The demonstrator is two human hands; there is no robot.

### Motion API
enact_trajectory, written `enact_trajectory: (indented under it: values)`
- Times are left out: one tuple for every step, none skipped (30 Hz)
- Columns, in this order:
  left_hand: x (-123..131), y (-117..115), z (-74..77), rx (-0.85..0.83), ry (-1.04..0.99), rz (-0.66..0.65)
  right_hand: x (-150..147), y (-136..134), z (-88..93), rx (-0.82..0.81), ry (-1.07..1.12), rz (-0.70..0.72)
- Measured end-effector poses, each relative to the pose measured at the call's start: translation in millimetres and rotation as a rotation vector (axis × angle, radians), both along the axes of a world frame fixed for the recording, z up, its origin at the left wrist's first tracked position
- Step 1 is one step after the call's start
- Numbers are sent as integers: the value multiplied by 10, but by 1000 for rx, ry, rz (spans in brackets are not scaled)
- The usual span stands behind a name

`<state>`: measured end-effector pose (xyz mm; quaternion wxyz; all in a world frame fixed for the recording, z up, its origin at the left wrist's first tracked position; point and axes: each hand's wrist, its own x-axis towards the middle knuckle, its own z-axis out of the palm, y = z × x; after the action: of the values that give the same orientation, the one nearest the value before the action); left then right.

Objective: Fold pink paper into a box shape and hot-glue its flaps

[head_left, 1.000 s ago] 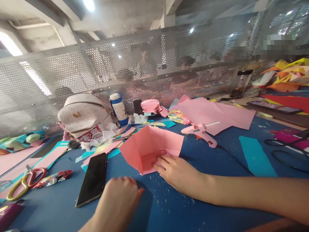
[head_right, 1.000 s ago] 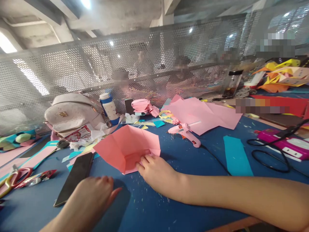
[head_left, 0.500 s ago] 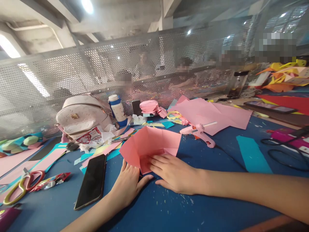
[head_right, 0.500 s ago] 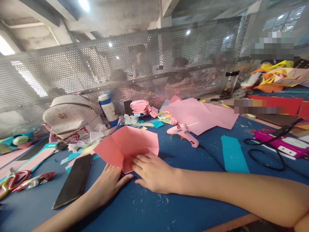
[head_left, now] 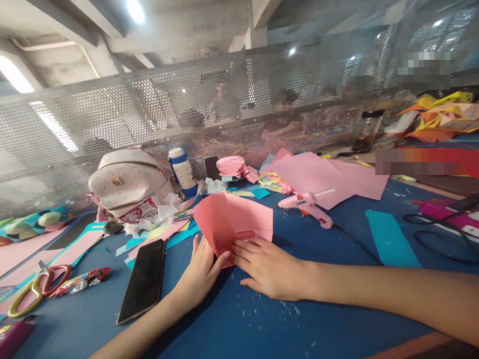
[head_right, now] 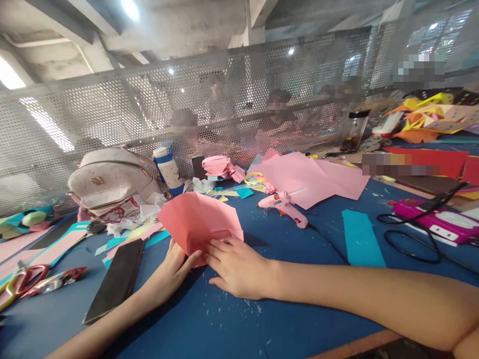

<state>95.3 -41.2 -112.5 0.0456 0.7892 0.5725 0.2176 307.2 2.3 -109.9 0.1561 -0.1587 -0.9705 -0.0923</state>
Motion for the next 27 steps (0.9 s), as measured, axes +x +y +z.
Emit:
enact_trajectory:
  values:
    - [-2, 10, -1, 1, 0, -7, 0, 2, -4, 1, 3, 2]
    - [-2, 17, -2, 2, -1, -14, 0, 3, -7, 5, 5, 4]
    - [-2, 21, -3, 1, -6, -17, 0, 3, -9, 8, 4, 5]
    - [0, 23, -5, -3, -20, -18, 1, 4, -10, 10, 2, 6]
    - [1, 25, -7, -10, -42, -18, 1, 4, -11, 9, -3, 4]
    - [3, 26, -9, -20, -73, -20, 2, 4, -11, 7, -7, 2]
    - [5, 27, -11, -33, -108, -22, 2, 3, -10, 3, -9, 0]
    - [6, 30, -13, -46, -146, -23, 2, 3, -10, -2, -9, -2]
    - [7, 35, -15, -57, -184, -24, 2, 2, -9, -7, -7, -1]
    - [7, 41, -18, -65, -219, -24, 3, 2, -8, -10, -3, 0]
    - [5, 48, -19, -70, -253, -21, 4, 1, -5, -13, 0, 2]
    - [0, 57, -19, -76, -285, -19, 5, -1, -1, -17, 4, 5]
    - [-10, 68, -14, -87, -320, -22, 6, -3, 5, -19, 7, 8]
    - [-25, 80, -4, -108, -355, -36, 8, -5, 12, -23, 8, 10]
    - [-48, 94, 14, -140, -390, -66, 9, -7, 21, -30, 7, 11]
    - [-79, 110, 43, -181, -421, -105, 10, -8, 28, -39, 5, 13]
    - [-121, 128, 83, -229, -441, -157, 10, -10, 34, -46, 2, 15]
    - [-171, 148, 134, -274, -449, -209, 11, -10, 38, -49, 1, 17]
    - [-231, 172, 193, -319, -446, -238, 11, -10, 39, -48, 1, 17]
    - [-297, 199, 257, -348, -425, -258, 11, -8, 37, -43, 1, 16]
    - [-366, 230, 323, -354, -408, -259, 12, -6, 34, -35, 3, 15]
    - [-435, 264, 386, -343, -401, -252, 12, -4, 30, -30, 3, 15]
    - [-500, 302, 442, -329, -398, -247, 12, -2, 26, -29, 1, 16]
    - [-557, 343, 489, -353, -361, -263, 12, 0, 24, -32, -3, 18]
    - [-604, 386, 525, -366, -315, -256, 12, 1, 23, -39, -9, 19]
    - [-639, 430, 549, -352, -282, -247, 12, 2, 23, -46, -14, 20]
    - [-661, 476, 564, -334, -282, -228, 13, 2, 23, -54, -19, 19]
